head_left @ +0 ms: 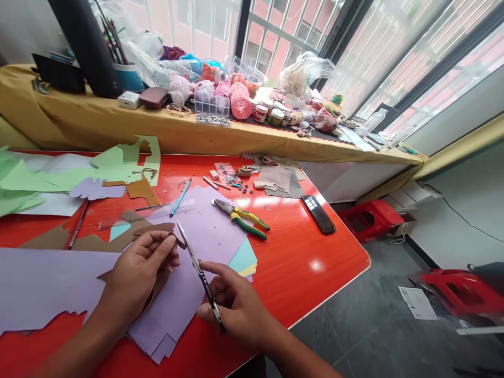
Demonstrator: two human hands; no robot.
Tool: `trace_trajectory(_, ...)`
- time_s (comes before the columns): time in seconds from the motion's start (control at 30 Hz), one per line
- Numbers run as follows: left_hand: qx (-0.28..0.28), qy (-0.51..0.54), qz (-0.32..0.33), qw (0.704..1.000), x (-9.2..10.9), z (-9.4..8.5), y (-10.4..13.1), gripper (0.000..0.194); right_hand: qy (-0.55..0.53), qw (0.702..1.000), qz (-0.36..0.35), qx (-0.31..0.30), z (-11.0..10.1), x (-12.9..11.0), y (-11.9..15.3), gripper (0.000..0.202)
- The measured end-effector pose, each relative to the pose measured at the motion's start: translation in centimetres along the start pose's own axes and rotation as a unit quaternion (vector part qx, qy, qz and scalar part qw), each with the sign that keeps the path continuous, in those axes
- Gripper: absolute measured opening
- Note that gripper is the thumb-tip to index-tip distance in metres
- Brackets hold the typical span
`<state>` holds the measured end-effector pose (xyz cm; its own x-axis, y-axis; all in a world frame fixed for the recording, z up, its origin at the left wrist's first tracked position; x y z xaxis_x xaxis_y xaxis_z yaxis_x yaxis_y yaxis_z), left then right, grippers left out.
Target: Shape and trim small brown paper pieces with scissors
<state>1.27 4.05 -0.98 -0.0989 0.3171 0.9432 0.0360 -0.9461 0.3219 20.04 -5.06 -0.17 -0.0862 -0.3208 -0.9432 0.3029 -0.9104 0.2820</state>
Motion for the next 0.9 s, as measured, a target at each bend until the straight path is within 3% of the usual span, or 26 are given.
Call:
trace_trajectory(0.1,-0.035,-0.063,0.037,0.997,0.4,0.3,-0.2,0.063,0.132,0.991,-0.015,0.007,-1.3,-1.0,0.1,0.078)
trace_trajectory(0.2,-0.058,-0.121,0.064,0.989,0.5,0.4,-0.3,0.058,0.279,0.960,-0.026,0.025,-2.8,-2.3,0.3,0.075)
trace_trajectory(0.4,-0.077,-0.193,0.084,0.975,-0.5,0.2,-0.7,0.055,0.541,0.841,-0.016,-0.001,-3.9,-5.3,0.5,0.068)
trace_trajectory(0.6,-0.127,-0.267,0.091,0.951,-1.1,1.0,-0.5,0.057,0.671,0.739,-0.037,-0.033,-3.7,-6.1,-0.7,0.058)
trace_trajectory(0.73,-0.144,-0.316,0.119,0.930,-0.5,1.6,0.2,0.052,0.691,0.720,-0.056,-0.037,-3.2,-6.0,-1.1,0.052)
trace_trajectory(0.9,-0.163,-0.358,0.162,0.905,0.5,2.5,1.3,0.040,0.693,0.718,-0.042,-0.048,-2.8,-5.9,-0.7,0.053)
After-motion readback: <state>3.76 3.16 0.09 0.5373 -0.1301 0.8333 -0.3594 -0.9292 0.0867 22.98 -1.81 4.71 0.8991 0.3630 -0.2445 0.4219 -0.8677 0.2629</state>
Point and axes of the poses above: each hand's wrist, its own y-axis away from the middle knuckle, its own z-axis out of the palm, x = y × z, the point moved 6 cm from there along -y, towards the middle knuckle, and after that the axes turned 1 degree about -x, right-handed, at the moved point
